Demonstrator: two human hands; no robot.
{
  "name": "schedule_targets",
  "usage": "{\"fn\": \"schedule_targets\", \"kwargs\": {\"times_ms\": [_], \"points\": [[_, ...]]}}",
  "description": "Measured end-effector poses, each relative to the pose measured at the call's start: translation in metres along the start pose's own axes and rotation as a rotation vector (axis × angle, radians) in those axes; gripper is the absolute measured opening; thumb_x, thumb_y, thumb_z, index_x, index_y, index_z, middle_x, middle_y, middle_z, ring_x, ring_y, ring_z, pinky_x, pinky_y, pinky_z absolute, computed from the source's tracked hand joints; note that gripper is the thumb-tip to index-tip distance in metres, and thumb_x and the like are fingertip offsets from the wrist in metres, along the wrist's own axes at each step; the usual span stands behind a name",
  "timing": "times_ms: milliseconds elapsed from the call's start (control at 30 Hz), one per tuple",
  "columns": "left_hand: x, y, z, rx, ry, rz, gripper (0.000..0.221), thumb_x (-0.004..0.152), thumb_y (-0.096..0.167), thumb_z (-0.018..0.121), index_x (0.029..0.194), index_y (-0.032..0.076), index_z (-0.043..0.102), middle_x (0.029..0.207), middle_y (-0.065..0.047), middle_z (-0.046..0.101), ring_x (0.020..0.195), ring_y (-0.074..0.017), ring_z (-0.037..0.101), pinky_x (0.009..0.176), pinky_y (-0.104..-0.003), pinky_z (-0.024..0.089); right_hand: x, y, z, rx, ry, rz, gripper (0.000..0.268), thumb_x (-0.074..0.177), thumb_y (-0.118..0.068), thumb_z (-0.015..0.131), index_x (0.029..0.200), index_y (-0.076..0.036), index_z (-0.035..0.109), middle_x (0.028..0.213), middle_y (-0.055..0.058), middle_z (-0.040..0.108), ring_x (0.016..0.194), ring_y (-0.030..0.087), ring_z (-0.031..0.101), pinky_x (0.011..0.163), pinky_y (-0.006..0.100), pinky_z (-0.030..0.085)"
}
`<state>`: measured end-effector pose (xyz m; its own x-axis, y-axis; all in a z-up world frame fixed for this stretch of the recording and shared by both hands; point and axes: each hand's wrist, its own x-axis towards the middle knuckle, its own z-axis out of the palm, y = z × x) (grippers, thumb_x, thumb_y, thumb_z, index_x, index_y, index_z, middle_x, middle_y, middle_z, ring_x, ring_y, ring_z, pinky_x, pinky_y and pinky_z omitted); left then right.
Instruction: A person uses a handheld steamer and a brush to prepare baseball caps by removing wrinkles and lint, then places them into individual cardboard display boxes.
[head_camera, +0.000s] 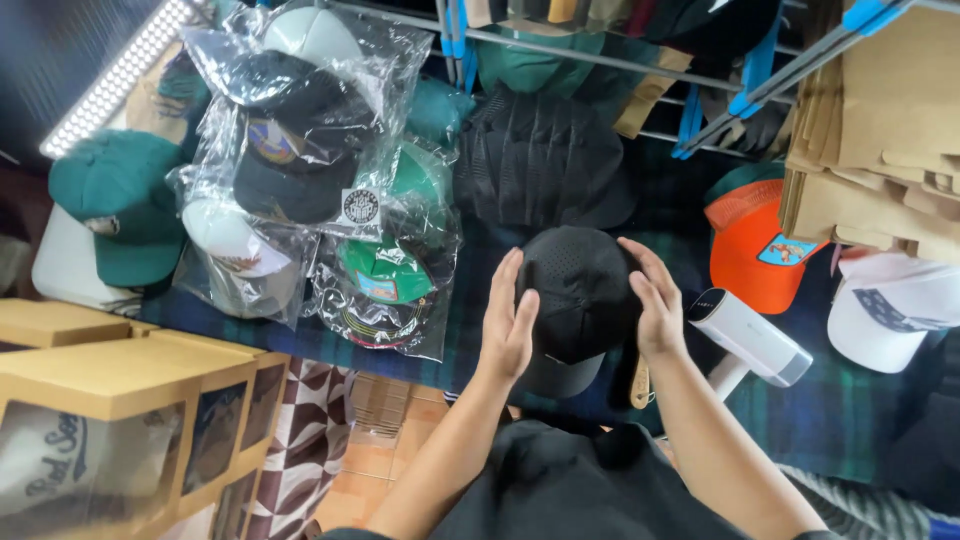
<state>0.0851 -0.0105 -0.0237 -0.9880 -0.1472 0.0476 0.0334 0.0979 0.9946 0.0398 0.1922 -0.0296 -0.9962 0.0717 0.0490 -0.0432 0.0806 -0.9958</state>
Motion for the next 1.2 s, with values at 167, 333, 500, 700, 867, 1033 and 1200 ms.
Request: {"fn": "schedule_targets", "kwargs": {"times_ms": [167, 333, 500, 700, 867, 1033, 1200], "points": [[0.012, -0.035, 0.028, 0.007, 0.121, 0.104, 0.05, 0.106, 0.028, 0.042, 0.15, 0.006, 0.047, 0.152, -0.018, 0.049, 0.144, -0.0315, 0.045, 0.121, -0.045, 0.032, -0.008, 0.022, 0.006, -0.045, 0.058, -0.071, 0.054, 0.099, -0.029, 0.055, 0.145, 0.0, 0.056, 0.148, 0.019, 0.057, 0.142, 0.029, 0.048, 0.121, 0.042, 0.035], [0.015, -0.043, 0.031, -0.008, 0.131, 0.161, 0.053, 0.101, 0.026, 0.048, 0.15, 0.006, 0.048, 0.152, -0.017, 0.05, 0.144, -0.0289, 0.045, 0.121, -0.042, 0.032, -0.005, 0.035, 0.001, -0.059, 0.079, -0.094, 0.057, 0.099, -0.034, 0.052, 0.146, -0.002, 0.056, 0.148, 0.016, 0.058, 0.142, 0.027, 0.048, 0.121, 0.041, 0.033], [0.028, -0.027, 0.015, -0.074, 0.006, -0.022, 0.052, 0.1, 0.026, 0.056, 0.148, 0.009, 0.052, 0.151, -0.015, 0.053, 0.144, -0.0303, 0.044, 0.121, -0.046, 0.03, 0.003, 0.019, -0.007, -0.029, 0.031, -0.103, 0.049, 0.094, -0.018, 0.061, 0.139, 0.002, 0.061, 0.14, 0.02, 0.063, 0.137, 0.031, 0.055, 0.119, 0.044, 0.036], [0.103, -0.023, 0.008, 0.103, -0.468, -0.075, 0.044, 0.1, 0.039, 0.059, 0.139, 0.019, 0.064, 0.14, -0.008, 0.064, 0.135, -0.0291, 0.056, 0.115, -0.047, 0.041, 0.029, 0.017, -0.006, -0.013, -0.124, -0.02, 0.048, 0.093, -0.019, 0.066, 0.137, 0.0, 0.064, 0.139, 0.019, 0.064, 0.136, 0.031, 0.055, 0.118, 0.047, 0.037], [0.111, -0.031, 0.004, 0.003, -0.556, -0.276, 0.043, 0.106, 0.045, 0.043, 0.139, 0.028, 0.065, 0.14, -0.004, 0.065, 0.136, -0.0239, 0.056, 0.117, -0.045, 0.039, 0.026, 0.015, -0.002, 0.084, -0.091, 0.084, 0.043, 0.099, -0.024, 0.056, 0.135, -0.003, 0.067, 0.139, 0.016, 0.065, 0.137, 0.027, 0.055, 0.119, 0.044, 0.036], [0.094, -0.026, -0.007, -0.071, -0.446, -0.376, 0.053, 0.108, 0.044, 0.033, 0.145, 0.018, 0.059, 0.148, -0.016, 0.056, 0.146, -0.0352, 0.041, 0.124, -0.051, 0.027, 0.012, 0.02, -0.011, 0.128, -0.035, 0.154, 0.04, 0.107, -0.022, 0.046, 0.137, -0.007, 0.066, 0.142, 0.015, 0.063, 0.138, 0.027, 0.054, 0.118, 0.043, 0.039], [0.036, -0.051, -0.025, -0.22, -0.105, -0.484, 0.048, 0.105, 0.03, 0.054, 0.145, 0.005, 0.057, 0.143, -0.029, 0.057, 0.136, -0.0386, 0.051, 0.113, -0.051, 0.043, -0.029, 0.04, -0.033, 0.258, 0.212, 0.494, 0.036, 0.101, 0.0, 0.054, 0.136, 0.003, 0.063, 0.127, 0.021, 0.066, 0.11, 0.026, 0.064, 0.1, 0.046, 0.054]]}}
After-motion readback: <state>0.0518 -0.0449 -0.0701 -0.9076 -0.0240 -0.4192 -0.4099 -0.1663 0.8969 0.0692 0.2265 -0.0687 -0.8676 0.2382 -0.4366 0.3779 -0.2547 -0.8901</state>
